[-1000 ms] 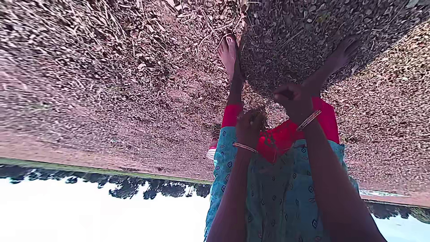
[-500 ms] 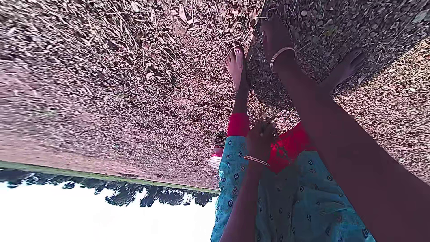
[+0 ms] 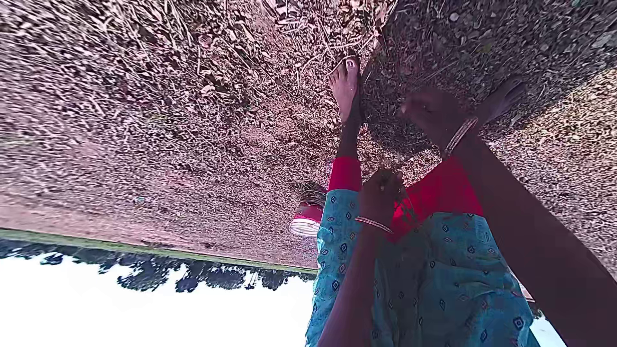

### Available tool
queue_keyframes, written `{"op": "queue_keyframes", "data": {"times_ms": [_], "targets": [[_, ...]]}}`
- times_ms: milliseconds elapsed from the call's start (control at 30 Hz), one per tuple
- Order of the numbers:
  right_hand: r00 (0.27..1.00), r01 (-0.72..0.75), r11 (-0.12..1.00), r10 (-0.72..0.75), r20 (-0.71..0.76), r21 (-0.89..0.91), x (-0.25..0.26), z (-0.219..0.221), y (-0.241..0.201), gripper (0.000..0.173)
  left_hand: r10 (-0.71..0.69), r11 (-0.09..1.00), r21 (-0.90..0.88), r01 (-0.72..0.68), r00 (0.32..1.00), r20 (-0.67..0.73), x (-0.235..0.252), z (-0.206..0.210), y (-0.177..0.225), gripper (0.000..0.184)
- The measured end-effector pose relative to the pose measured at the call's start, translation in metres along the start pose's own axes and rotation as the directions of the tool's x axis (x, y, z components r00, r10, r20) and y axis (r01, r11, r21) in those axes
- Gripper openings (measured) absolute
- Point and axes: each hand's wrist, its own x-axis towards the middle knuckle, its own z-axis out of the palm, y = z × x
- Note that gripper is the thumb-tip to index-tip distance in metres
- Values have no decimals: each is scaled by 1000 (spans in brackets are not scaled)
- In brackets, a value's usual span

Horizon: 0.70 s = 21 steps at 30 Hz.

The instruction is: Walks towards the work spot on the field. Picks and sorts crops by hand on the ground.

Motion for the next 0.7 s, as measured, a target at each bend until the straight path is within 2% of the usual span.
{"op": "queue_keyframes", "data": {"times_ms": [100,133,200,267,400,467,533,600,700], "targets": [[945,5,1000,-13,326,26,-44,12,-5,27,-88,995,56,85,994,59,1,1,3,19],[925,29,999,-34,378,19,-50,20,-2,28,-125,989,91,117,989,79,1,2,4,20],[932,55,997,-70,357,52,-54,35,5,24,-156,978,152,140,982,102,3,4,4,22],[952,10,990,-53,303,143,-54,45,12,21,-148,977,165,132,985,86,3,5,5,23],[916,-128,913,-41,398,388,-40,53,35,26,-154,974,178,139,986,69,3,6,10,26],[891,-146,882,-80,448,447,-32,59,42,27,-131,976,181,119,990,52,2,7,8,27],[855,-125,927,-79,512,353,-18,55,42,32,-91,978,192,82,995,36,3,9,4,28],[849,-100,972,-28,527,212,7,43,45,40,-78,976,207,65,996,54,1,11,2,28],[941,-55,998,44,336,23,51,12,62,41,-62,992,113,55,996,60,-5,20,0,24]]}}
